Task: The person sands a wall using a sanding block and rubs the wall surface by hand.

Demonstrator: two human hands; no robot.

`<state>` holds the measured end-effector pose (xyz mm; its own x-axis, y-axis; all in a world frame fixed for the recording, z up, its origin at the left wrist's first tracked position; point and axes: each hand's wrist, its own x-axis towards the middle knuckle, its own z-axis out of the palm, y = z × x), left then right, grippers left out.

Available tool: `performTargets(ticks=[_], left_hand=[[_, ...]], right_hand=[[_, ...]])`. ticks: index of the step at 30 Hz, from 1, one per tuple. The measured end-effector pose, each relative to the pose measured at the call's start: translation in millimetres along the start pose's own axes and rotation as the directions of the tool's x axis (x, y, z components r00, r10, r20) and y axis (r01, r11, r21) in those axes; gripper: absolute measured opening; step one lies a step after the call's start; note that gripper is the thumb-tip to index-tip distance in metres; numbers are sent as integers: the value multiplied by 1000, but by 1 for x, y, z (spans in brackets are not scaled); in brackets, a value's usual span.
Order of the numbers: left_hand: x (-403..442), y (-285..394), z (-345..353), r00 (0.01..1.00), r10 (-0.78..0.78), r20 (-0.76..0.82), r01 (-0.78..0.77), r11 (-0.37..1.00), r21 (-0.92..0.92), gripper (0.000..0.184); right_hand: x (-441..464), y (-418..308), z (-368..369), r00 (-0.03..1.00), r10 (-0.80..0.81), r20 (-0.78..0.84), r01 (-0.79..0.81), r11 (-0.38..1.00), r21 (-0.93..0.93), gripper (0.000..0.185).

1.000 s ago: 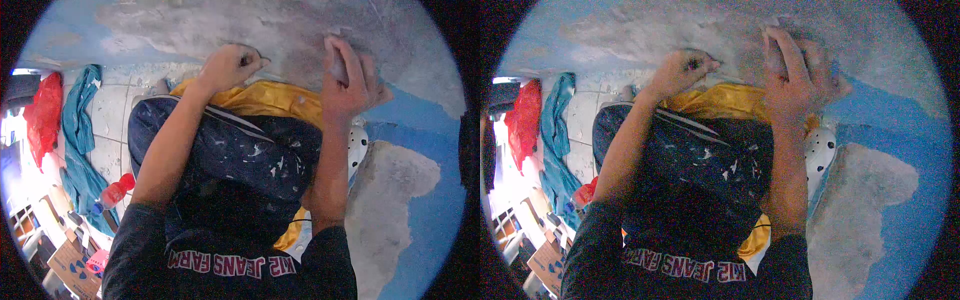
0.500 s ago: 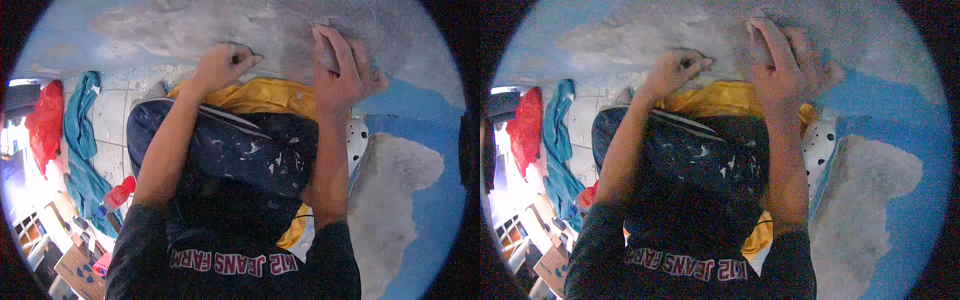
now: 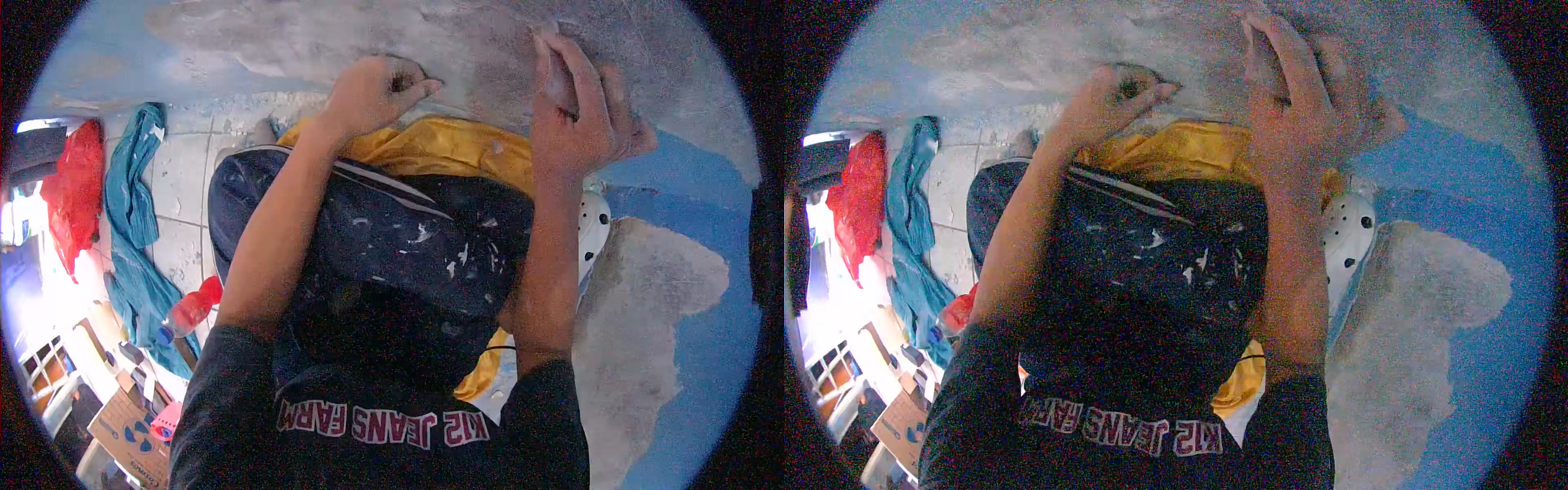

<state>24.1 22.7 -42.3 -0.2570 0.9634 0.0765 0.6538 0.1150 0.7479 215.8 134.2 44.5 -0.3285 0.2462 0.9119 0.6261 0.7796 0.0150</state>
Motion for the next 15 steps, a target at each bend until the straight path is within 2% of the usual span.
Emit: performTargets(ticks=[2,6,9,11,14,15], left_hand=[[3,1,0,999,7,-38,-11,995,-97,37],[2,3,-1,1000,1,26,1,999,-51,37],[1,10,-6,998,56,-35,-55,998,23,35],[-1,18,-12,981,-157,110,169,980,-107,34],[0,0,-3,1000,-6,-18,5,998,-63,31],[-1,5,-7,999,-1,-34,1,1000,2,30]], right_hand=[[3,4,1,1000,-12,-13,12,1000,8,20],[4,-1,1,1000,10,5,-10,999,31,20],[5,-4,-2,998,-51,-31,48,994,-95,19],[-7,-9,-7,980,-34,197,30,999,19,17],[-18,-19,2,961,-103,255,27,958,285,20],[-20,-24,2,953,-141,267,33,928,370,22]])
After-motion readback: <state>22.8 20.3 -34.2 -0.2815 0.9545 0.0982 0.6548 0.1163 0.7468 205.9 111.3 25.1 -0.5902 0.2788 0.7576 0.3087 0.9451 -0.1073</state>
